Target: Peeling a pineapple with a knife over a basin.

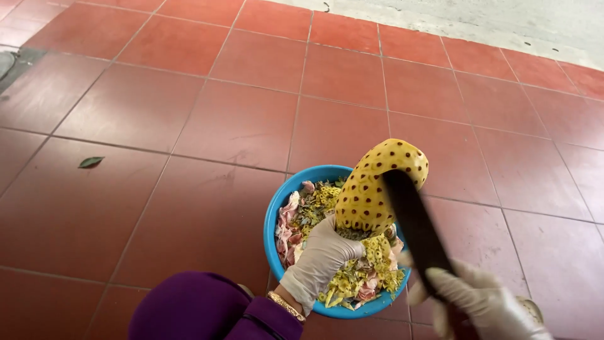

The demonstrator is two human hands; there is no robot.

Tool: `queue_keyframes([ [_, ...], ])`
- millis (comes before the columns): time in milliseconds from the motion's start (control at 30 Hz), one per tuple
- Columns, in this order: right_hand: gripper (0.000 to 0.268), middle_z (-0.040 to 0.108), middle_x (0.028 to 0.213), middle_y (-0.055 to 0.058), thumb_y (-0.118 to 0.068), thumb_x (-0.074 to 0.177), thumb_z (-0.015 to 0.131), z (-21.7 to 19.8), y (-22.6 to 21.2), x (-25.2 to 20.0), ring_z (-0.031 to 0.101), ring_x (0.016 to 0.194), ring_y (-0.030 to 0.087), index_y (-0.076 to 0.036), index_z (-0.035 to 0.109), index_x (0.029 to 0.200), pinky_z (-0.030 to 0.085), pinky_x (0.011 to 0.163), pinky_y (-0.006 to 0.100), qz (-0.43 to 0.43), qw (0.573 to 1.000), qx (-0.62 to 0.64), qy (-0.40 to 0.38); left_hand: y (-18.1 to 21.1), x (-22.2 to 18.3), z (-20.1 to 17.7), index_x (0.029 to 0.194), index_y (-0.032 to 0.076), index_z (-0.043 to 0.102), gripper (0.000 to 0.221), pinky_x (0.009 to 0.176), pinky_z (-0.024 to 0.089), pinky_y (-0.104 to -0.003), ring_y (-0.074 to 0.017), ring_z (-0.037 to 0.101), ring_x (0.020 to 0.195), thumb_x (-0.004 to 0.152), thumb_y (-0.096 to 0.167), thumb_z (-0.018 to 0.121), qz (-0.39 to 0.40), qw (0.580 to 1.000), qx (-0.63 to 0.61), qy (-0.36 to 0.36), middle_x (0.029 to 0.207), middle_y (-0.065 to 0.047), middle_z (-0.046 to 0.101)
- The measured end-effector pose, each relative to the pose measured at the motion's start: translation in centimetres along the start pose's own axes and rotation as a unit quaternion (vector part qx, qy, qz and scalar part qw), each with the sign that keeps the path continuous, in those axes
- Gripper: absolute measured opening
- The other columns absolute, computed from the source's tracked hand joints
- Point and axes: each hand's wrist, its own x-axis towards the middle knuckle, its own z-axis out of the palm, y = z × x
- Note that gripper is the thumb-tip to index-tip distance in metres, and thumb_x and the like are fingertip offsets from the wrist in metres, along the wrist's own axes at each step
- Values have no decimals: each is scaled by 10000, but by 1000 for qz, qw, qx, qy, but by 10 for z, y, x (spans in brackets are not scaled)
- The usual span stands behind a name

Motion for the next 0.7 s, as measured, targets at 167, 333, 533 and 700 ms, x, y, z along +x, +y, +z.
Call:
queue_keyframes([
  [167,215,700,676,317,-75,1013,658,12,13,19,496,354,318,128,727,998,343,290,376,28,998,-46,12,2,-5,-4,980,115,747,385,728,599,-236,-124,694,846,625,-23,690,41,999,5,-3,854,9,731],
  [333,273,705,666,329,-101,1009,670,9,6,21,490,359,360,145,790,1002,342,306,409,28,989,-140,45,13,-16,-7,1034,116,727,458,735,612,-244,-133,689,865,606,-42,692,19,1000,-10,-9,892,-7,741],
  [533,353,687,629,361,-159,1020,644,0,7,24,484,336,356,163,781,971,309,314,383,45,986,-162,21,10,-20,-8,1058,135,742,458,783,645,-227,-108,721,892,617,13,728,21,1000,4,-12,915,7,767],
  [700,362,670,580,377,-150,994,651,-7,13,29,467,301,345,181,792,948,310,276,386,27,991,-133,-2,8,-21,-7,1035,132,756,449,810,649,-226,-94,727,906,607,0,728,32,999,-3,-14,904,17,775],
])
